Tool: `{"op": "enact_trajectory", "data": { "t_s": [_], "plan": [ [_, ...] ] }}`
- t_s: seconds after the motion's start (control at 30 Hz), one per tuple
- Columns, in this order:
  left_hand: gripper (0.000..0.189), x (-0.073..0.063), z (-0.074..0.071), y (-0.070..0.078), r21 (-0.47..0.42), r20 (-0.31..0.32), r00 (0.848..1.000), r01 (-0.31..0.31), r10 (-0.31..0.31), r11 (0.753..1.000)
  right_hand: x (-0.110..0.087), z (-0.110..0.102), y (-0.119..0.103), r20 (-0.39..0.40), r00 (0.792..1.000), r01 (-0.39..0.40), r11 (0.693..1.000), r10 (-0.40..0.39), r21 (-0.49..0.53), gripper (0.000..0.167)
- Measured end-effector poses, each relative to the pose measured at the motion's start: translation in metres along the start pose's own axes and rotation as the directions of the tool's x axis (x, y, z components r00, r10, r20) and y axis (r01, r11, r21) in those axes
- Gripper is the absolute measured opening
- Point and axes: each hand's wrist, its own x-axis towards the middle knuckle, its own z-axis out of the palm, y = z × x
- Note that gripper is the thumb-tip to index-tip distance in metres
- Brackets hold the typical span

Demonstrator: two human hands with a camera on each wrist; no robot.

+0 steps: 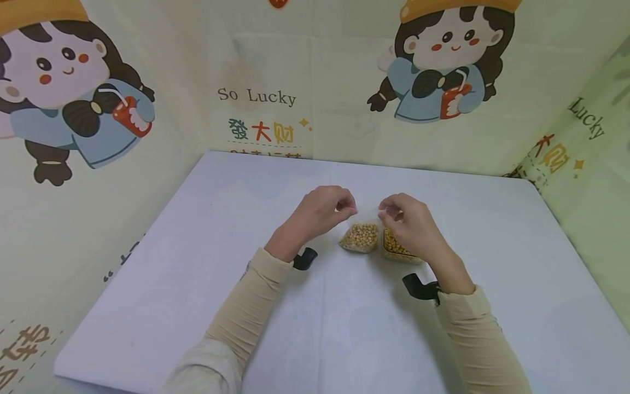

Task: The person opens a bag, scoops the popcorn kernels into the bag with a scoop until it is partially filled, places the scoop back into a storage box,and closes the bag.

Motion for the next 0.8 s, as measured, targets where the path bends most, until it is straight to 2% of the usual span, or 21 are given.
{"op": "enact_trajectory", "data": {
  "t_s": [0.1,0.23,0.5,0.6,0.8],
  "plan": [
    [0.013,0.002,0.002,0.001,-0.025,0.015,1.000,-0.018,0.019,1.000,0.002,0.001,-0.001,0.017,1.000,0.002,1.000,-0.002,0.012,0.014],
    [0.014,0.006,0.006,0.003,-0.052,0.016,0.999,-0.050,0.051,0.997,0.005,0.004,-0.002,0.013,1.000,0.014,1.000,-0.014,0.008,0.008],
    [0.015,0.007,0.009,0.007,-0.064,0.026,0.998,-0.047,0.049,0.997,0.004,0.007,-0.002,0.005,0.999,0.051,0.999,-0.051,0.006,0.009],
    [0.015,0.007,0.010,0.007,-0.041,0.019,0.998,-0.062,0.063,0.997,0.004,0.009,-0.002,0.000,0.999,0.048,0.999,-0.048,0.014,0.008],
    [0.017,0.006,0.013,0.008,0.059,-0.009,0.994,-0.108,0.108,0.992,0.006,0.009,-0.005,0.025,0.998,0.053,0.997,-0.054,0.055,0.009]
  ]
}}
